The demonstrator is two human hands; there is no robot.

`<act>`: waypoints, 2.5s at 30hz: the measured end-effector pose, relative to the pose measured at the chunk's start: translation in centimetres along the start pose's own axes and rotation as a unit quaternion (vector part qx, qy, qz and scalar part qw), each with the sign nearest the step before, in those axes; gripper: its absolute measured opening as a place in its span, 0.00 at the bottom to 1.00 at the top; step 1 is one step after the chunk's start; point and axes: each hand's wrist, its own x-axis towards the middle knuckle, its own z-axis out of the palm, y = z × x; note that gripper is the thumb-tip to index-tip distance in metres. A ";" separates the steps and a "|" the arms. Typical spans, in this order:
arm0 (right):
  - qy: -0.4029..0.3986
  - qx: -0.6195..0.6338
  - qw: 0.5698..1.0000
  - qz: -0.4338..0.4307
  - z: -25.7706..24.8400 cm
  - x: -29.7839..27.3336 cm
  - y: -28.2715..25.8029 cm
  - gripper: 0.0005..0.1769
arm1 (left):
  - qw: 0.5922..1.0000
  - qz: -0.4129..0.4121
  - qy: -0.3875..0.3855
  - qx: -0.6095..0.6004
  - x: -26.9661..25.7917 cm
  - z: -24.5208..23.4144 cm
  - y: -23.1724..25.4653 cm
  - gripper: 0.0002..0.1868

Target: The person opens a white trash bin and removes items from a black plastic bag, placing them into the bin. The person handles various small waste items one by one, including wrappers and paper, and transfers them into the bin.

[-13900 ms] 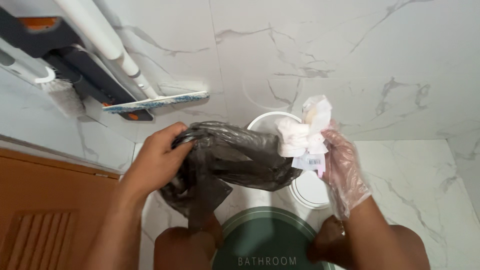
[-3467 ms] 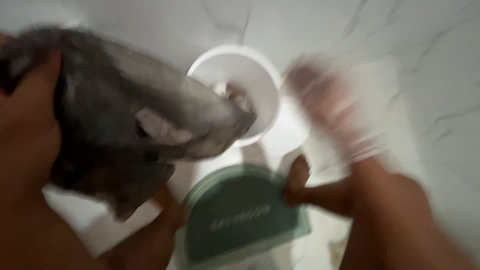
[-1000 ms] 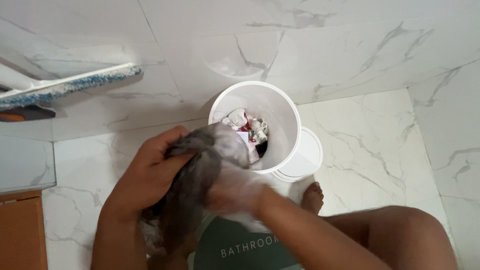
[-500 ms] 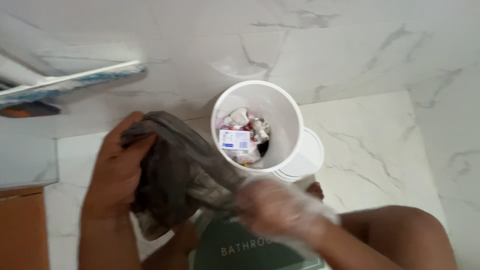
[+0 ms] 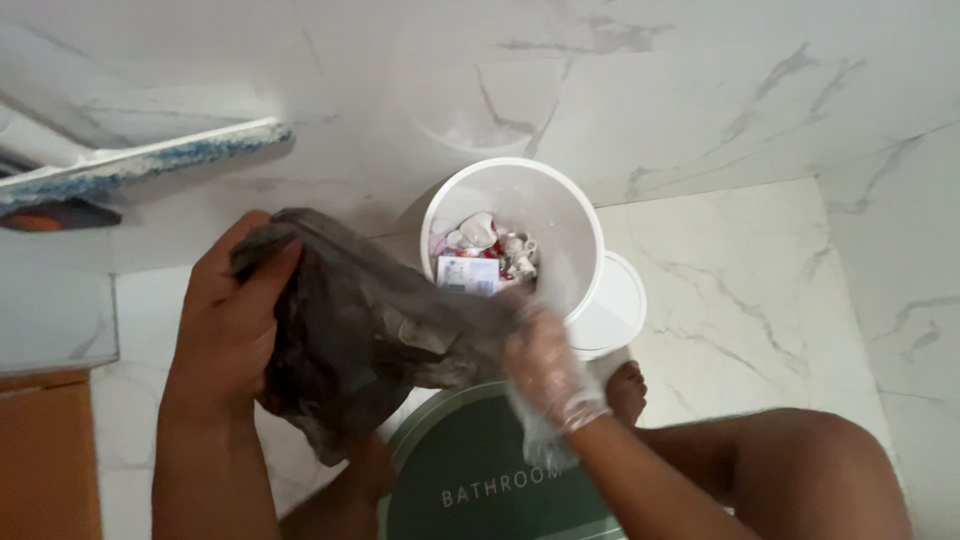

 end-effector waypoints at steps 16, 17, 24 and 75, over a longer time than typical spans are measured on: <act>0.062 0.097 0.979 -0.169 -0.8 -0.4 1.3 0.15 | 0.972 -0.058 0.073 0.216 -0.1 1.0 1.8 0.06; 0.042 0.138 0.984 -0.106 -1.3 0.9 1.4 0.17 | 0.966 -0.061 0.073 0.238 0.5 1.1 1.7 0.06; 0.026 0.159 0.987 -0.004 -1.1 2.0 1.1 0.09 | 0.960 -0.026 0.069 0.269 -0.1 0.6 2.2 0.04; -0.153 0.244 0.956 -0.047 -15.3 -4.4 -1.4 0.39 | 0.970 0.022 0.131 0.201 0.3 7.3 -0.6 0.05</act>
